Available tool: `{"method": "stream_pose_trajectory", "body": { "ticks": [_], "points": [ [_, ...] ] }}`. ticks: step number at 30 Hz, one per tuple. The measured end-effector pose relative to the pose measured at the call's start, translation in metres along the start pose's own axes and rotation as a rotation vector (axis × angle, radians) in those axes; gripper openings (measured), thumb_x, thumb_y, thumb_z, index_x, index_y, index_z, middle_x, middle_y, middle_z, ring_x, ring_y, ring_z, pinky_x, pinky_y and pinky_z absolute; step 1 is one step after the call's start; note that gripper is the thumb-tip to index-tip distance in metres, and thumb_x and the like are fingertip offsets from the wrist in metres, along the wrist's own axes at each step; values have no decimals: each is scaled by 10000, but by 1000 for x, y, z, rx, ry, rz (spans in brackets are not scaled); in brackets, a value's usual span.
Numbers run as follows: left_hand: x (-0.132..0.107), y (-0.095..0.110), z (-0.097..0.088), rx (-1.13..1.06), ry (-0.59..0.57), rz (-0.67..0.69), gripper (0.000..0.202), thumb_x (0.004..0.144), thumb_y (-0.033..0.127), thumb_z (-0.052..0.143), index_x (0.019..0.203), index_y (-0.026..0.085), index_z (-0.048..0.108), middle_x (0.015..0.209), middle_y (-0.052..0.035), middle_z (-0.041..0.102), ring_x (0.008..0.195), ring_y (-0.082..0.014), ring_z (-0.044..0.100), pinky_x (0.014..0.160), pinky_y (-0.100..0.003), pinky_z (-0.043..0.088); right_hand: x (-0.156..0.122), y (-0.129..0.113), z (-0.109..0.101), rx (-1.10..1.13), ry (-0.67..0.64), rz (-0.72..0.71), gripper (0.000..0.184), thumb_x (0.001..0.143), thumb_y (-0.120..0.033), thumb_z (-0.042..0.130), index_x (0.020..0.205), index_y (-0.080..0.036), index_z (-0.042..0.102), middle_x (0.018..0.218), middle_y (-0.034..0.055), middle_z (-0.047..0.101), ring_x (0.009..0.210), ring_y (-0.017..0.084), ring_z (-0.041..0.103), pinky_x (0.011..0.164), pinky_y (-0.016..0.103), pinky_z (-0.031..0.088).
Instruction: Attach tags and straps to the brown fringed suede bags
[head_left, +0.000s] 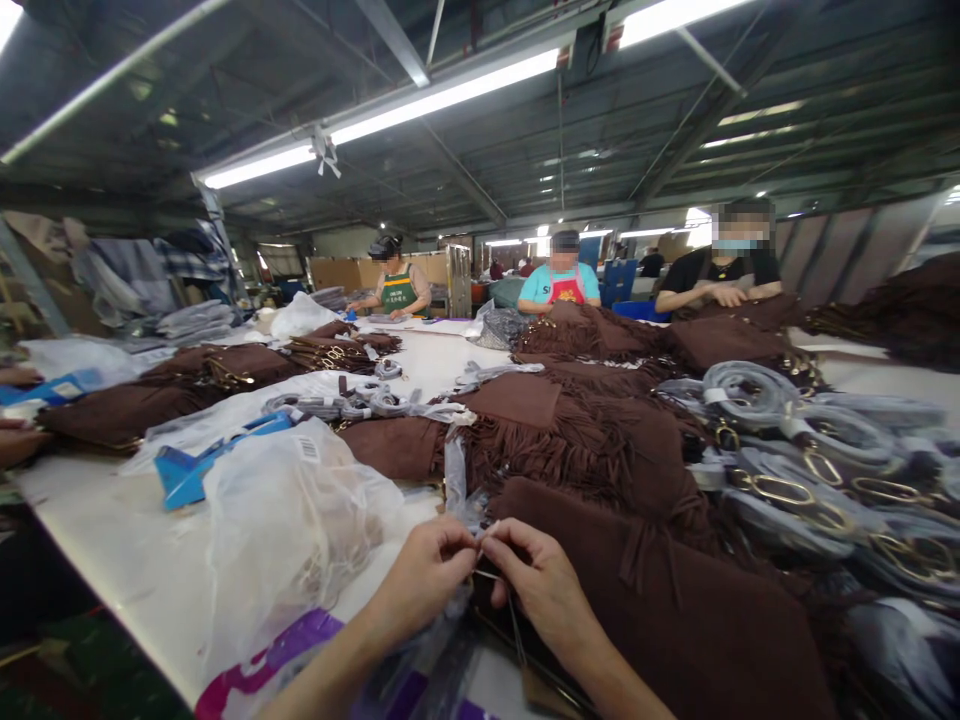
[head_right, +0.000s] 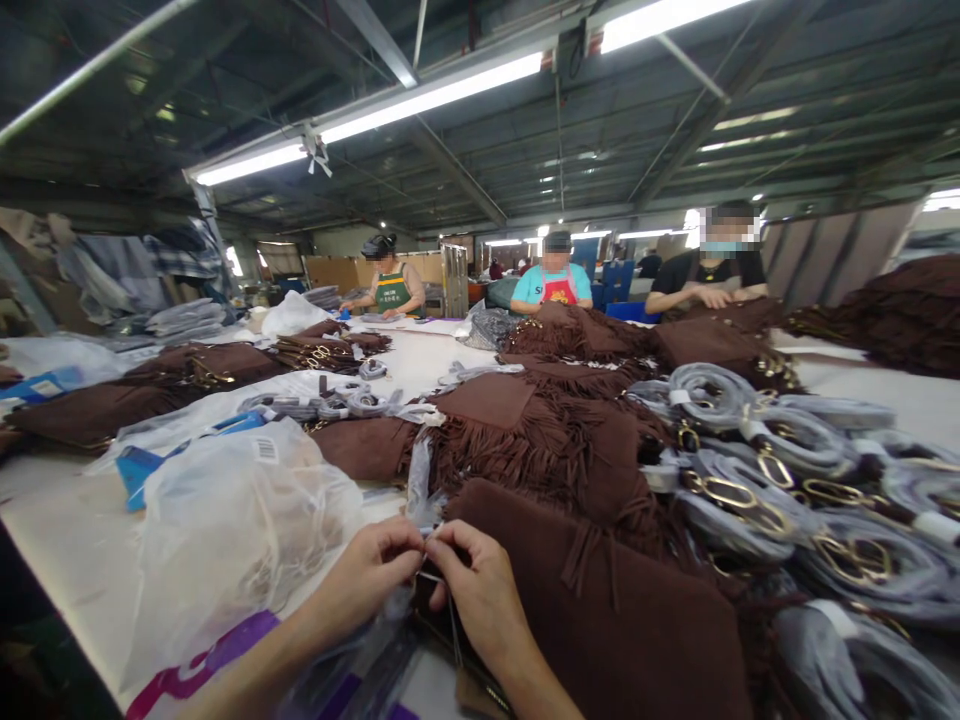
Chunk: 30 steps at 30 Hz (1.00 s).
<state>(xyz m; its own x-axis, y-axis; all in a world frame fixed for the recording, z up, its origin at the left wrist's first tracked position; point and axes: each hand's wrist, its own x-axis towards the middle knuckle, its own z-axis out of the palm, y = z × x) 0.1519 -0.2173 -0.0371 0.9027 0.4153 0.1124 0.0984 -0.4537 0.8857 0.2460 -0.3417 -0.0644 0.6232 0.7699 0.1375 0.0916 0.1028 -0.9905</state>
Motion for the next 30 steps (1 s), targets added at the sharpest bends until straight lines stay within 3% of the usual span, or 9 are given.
{"method": "stream_pose_trajectory", "body": {
  "ticks": [8,13,18,21,26,30],
  "points": [
    [-8,-3,4,123,43,98,257,812,258,516,594,174,623,642,-17,575,671,-166,530,668,-257,381,2,-1,2,-37,9,0,330,833,-491,613,722,-180,626,523,-64,518,378,88,470,418,195,310],
    [-7,-5,-1,85,-13,99,273,822,287,523,594,167,614,626,-12,572,652,-158,517,648,-247,376,-3,-10,5,101,-41,203,392,743,-578,639,737,-192,568,423,-82,488,299,61,328,313,171,170],
    [-9,-10,-4,23,-29,105,242,814,275,535,629,154,633,658,-21,598,666,-157,535,664,-242,393,-11,-26,5,193,-126,261,389,694,-519,675,835,-175,561,572,-49,572,436,93,531,349,140,324],
    [-9,-16,-4,-33,-10,82,210,785,266,548,632,152,638,639,-13,585,645,-151,528,638,-236,391,-12,-31,-3,127,-208,287,344,670,-417,665,885,-171,555,580,-58,576,442,103,554,351,145,359],
    [-5,-18,-2,-121,13,33,176,746,262,553,625,154,622,609,-2,551,600,-142,500,594,-236,382,-5,-22,-10,-55,-121,228,274,657,-403,595,809,-176,572,506,-83,514,355,89,450,322,168,304],
    [-5,-14,0,-53,38,48,212,762,272,563,588,158,605,622,-11,555,629,-150,509,618,-243,383,-2,-11,-3,-91,-42,78,257,713,-410,590,760,-159,623,551,-55,517,393,86,413,389,206,297]
  ]
}}
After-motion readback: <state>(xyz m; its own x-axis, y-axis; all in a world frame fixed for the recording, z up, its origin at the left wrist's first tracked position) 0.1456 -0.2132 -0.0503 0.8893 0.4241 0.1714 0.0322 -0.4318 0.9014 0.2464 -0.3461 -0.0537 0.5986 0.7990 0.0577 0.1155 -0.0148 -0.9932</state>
